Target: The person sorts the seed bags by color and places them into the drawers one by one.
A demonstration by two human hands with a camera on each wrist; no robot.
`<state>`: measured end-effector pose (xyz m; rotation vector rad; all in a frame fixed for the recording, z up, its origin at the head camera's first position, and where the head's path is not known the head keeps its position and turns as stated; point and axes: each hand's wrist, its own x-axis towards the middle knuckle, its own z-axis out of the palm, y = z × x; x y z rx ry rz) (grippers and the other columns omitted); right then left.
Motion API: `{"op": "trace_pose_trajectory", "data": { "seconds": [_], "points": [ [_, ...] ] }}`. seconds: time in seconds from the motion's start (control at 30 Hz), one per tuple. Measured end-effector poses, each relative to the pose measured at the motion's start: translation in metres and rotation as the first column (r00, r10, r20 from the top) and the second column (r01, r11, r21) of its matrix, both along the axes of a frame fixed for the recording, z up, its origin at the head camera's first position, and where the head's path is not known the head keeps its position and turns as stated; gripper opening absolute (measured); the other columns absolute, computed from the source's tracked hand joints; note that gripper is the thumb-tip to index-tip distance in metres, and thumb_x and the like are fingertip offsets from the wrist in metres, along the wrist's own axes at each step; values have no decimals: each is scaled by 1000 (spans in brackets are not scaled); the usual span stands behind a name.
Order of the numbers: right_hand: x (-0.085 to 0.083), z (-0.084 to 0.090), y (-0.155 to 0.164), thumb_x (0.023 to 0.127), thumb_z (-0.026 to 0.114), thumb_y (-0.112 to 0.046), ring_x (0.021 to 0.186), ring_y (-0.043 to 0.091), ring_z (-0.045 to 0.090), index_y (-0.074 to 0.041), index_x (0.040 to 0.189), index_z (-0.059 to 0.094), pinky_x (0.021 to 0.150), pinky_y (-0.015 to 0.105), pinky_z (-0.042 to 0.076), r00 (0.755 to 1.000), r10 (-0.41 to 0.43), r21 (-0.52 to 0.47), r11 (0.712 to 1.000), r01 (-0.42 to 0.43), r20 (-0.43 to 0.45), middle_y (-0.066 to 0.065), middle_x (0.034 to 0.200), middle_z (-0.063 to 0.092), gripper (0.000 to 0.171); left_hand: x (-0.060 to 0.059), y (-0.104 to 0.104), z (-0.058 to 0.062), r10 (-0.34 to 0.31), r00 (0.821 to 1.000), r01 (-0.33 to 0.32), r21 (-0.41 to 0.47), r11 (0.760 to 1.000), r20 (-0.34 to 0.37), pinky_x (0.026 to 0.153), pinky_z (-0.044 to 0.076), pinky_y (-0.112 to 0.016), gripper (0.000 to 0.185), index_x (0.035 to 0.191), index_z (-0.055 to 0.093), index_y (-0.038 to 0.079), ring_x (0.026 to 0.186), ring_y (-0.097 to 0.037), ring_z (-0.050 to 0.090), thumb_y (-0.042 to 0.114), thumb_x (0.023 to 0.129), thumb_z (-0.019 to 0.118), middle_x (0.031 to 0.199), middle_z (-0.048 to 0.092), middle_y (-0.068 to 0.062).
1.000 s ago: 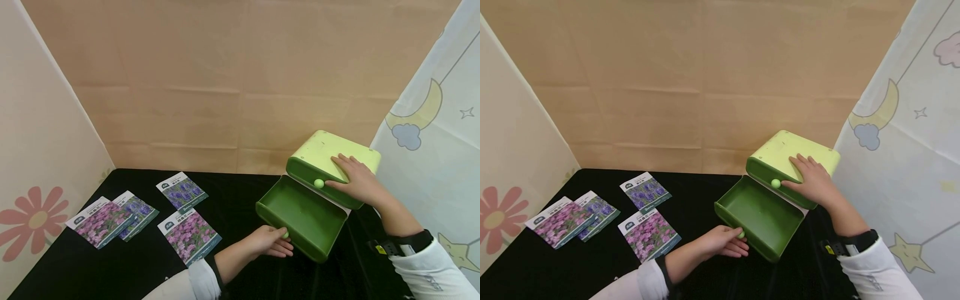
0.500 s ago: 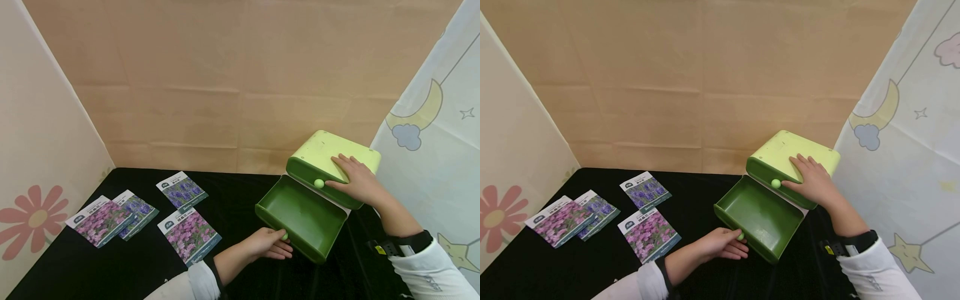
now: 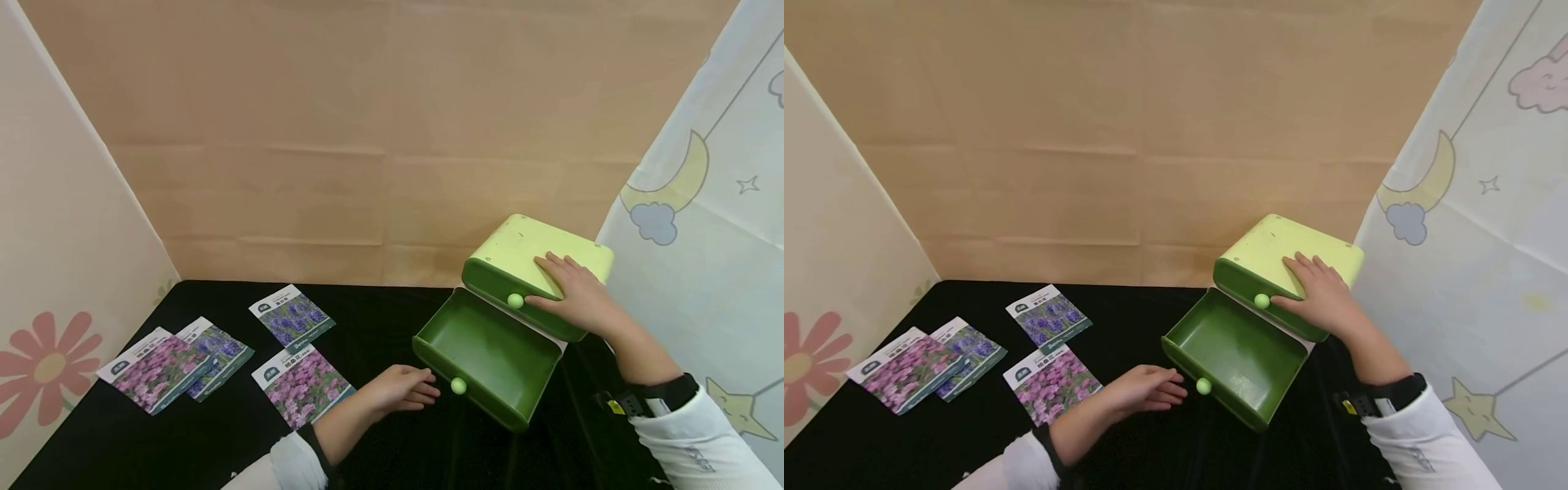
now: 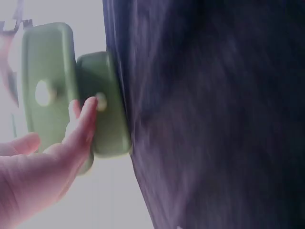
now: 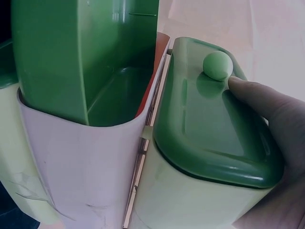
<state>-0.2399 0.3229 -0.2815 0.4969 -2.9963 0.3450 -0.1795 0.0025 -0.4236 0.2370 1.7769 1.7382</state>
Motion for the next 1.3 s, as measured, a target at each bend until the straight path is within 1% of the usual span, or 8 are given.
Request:
{"op": "trace_pose_trajectory", "data": {
  "seconds": [0.1, 0.2, 0.33, 0.47, 0.63, 0.73, 1.1, 1.3],
  "points": [
    [1, 1, -1, 88, 66, -46, 137, 59, 15, 4, 148, 31, 109, 72, 15, 1000, 0, 1, 1000, 0, -1, 35, 152, 23, 85, -8, -24, 6, 69, 997, -70, -43, 997, -28, 96, 53, -43, 46, 133, 49, -8, 113, -35, 63, 27, 104, 42, 120, 65, -22],
    [1, 2, -1, 88, 67, -45, 137, 60, 16, 4, 147, 32, 108, 72, 15, 1000, 3, 0, 1000, -3, -8, 35, 152, 23, 85, -18, -48, 13, 258, 963, -265, -99, 959, -73, 96, 53, -43, 44, 136, 47, -5, 115, -36, 61, 24, 103, 43, 123, 64, -20],
    [2, 3, -1, 88, 67, -45, 137, 60, 16, 4, 147, 32, 109, 72, 15, 1000, 1, 3, 1000, -1, -6, 35, 152, 23, 85, -35, -81, 17, 559, 806, -585, -118, 803, -192, 102, 46, -48, 40, 137, 46, -3, 122, -38, 54, 17, 101, 43, 131, 58, -23],
    [5, 3, -1, 89, 66, -46, 137, 60, 14, 4, 148, 31, 110, 72, 13, 1000, -11, 1, 1000, 11, 11, 35, 152, 22, 85, -48, -115, 18, 683, 671, -734, -126, 667, -289, 107, 37, -51, 51, 146, 33, -3, 126, -40, 46, 16, 99, 41, 148, 37, -28],
    [5, 1, -3, 89, 65, -47, 138, 60, 14, 4, 148, 31, 110, 71, 13, 1000, -3, 12, 1000, 3, 11, 34, 152, 22, 85, -65, -151, 9, 716, 595, -804, -272, 529, -366, 118, 17, -57, 74, 151, 8, -7, 143, -46, 16, 20, 94, 46, 156, 5, -32],
    [3, -1, -3, 89, 65, -46, 137, 60, 16, 4, 147, 32, 111, 70, 15, 1000, 4, 21, 1000, -4, -15, 34, 152, 24, 83, -78, -164, 5, 713, 612, -782, -391, 484, -341, 118, -2, -61, 83, 149, -4, -11, 143, -52, -13, 26, 94, 46, 154, -11, -37],
    [2, 0, -1, 89, 66, -45, 137, 60, 16, 4, 148, 32, 111, 70, 15, 1000, -5, 16, 1000, 5, -21, 34, 152, 24, 84, -108, -171, -12, 673, 701, -662, -564, 493, -234, 118, -11, -57, 94, 145, -24, -8, 138, -49, -29, 37, 98, 45, 148, -31, -36],
    [2, 1, -2, 89, 66, -46, 137, 60, 15, 3, 148, 31, 111, 70, 15, 1000, 3, 15, 1000, -3, -16, 34, 152, 23, 84, -110, -175, -16, 554, 803, -524, -706, 476, -222, 118, -7, -60, 97, 140, -22, -19, 137, -54, -26, 44, 100, 40, 144, -29, -43]
  ]
}}
